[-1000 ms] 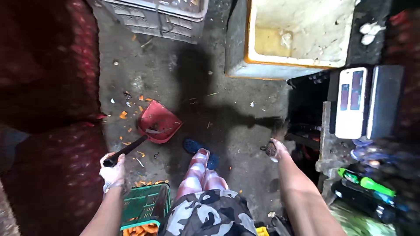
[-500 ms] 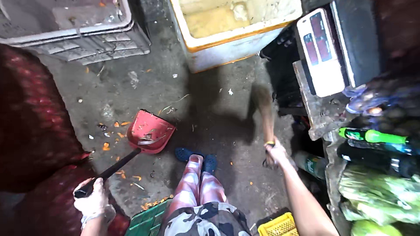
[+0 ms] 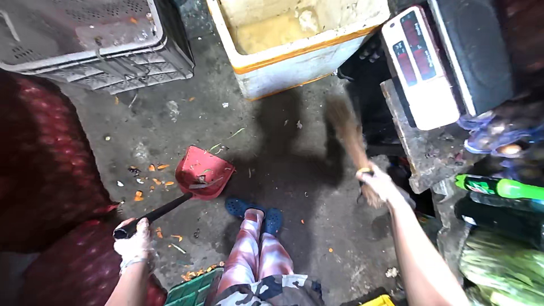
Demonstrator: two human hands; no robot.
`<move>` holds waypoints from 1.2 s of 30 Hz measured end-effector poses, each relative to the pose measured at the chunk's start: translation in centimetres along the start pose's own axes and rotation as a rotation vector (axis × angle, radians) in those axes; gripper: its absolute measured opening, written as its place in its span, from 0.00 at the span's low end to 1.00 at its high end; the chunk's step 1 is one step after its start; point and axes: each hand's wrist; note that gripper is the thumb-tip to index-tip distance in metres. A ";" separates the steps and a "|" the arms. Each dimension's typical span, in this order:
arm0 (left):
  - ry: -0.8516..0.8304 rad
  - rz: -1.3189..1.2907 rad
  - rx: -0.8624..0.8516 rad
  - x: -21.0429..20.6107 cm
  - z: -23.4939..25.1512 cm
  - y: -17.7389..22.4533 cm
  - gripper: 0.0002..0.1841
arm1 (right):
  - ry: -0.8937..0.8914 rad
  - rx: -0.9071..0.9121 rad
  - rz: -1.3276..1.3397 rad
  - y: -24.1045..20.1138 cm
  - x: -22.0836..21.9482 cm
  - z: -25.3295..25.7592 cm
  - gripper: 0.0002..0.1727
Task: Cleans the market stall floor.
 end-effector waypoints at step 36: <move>-0.169 0.024 0.200 4.8 -8.3 20.1 0.25 | -0.534 0.073 -0.008 -16.8 -15.1 -24.8 0.50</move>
Point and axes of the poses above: each hand's wrist, its own z-axis towards the middle knuckle, its own x-axis out of the back of the hand, y = z × x, and after that the axes turned 8 degrees about -z, right-handed
